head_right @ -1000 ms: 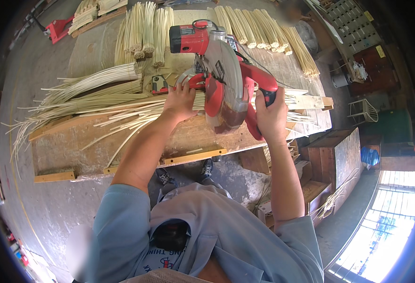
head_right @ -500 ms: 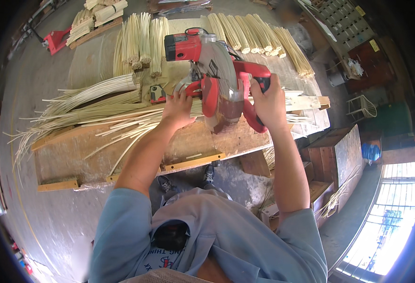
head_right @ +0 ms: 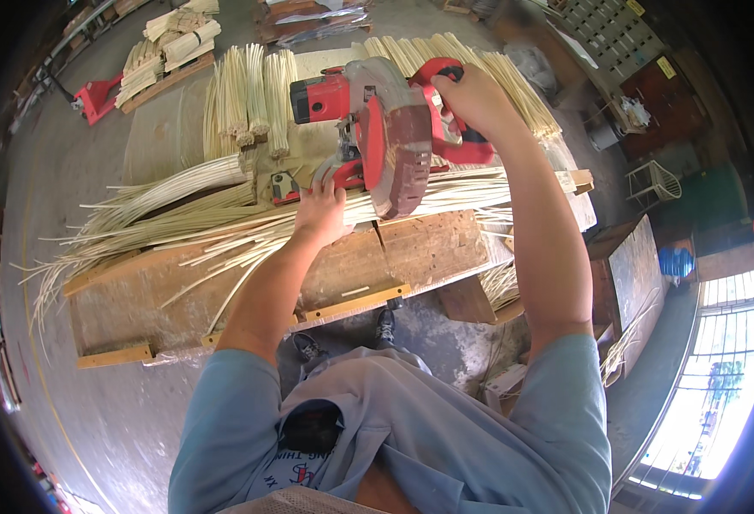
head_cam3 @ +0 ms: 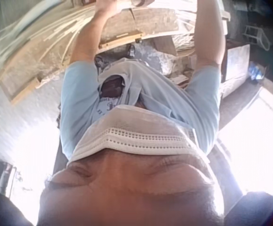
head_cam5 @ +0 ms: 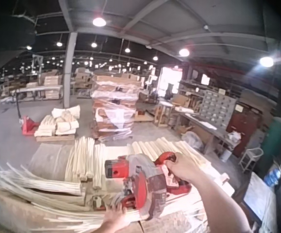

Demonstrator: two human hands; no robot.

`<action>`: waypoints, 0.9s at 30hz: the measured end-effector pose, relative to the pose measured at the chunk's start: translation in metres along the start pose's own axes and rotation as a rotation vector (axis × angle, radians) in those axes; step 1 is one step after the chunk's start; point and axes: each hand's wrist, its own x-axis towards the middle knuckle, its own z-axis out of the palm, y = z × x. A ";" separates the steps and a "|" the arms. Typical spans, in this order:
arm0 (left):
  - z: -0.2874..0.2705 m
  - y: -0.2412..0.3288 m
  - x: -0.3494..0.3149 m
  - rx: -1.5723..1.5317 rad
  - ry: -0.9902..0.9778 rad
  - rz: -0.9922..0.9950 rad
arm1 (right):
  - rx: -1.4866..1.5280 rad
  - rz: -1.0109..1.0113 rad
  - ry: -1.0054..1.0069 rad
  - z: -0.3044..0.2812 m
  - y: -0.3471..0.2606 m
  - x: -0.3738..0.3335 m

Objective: The person gathers bundles of thin bamboo sticks on a workbench, aligns them, and uses a red circular saw to cut them to uniform length. The cut pieces are collected and placed into a cardboard box.

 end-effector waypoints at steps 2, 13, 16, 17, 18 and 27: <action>0.000 0.001 0.000 -0.002 0.027 0.006 | -0.018 -0.004 -0.045 -0.006 -0.002 0.018; -0.005 0.007 0.001 -0.015 -0.046 -0.023 | 0.015 0.009 -0.196 -0.019 -0.007 0.058; -0.005 0.009 0.001 0.009 -0.026 -0.024 | 0.170 0.010 -0.254 -0.028 0.000 0.056; -0.005 0.010 0.001 0.019 -0.023 -0.026 | 0.232 0.009 -0.284 -0.033 0.005 0.056; -0.005 0.003 -0.003 0.013 -0.043 -0.053 | 0.209 -0.007 -0.222 -0.032 0.008 0.053; -0.008 0.015 0.001 0.091 -0.063 -0.073 | -0.664 -0.466 -0.192 0.004 0.279 -0.006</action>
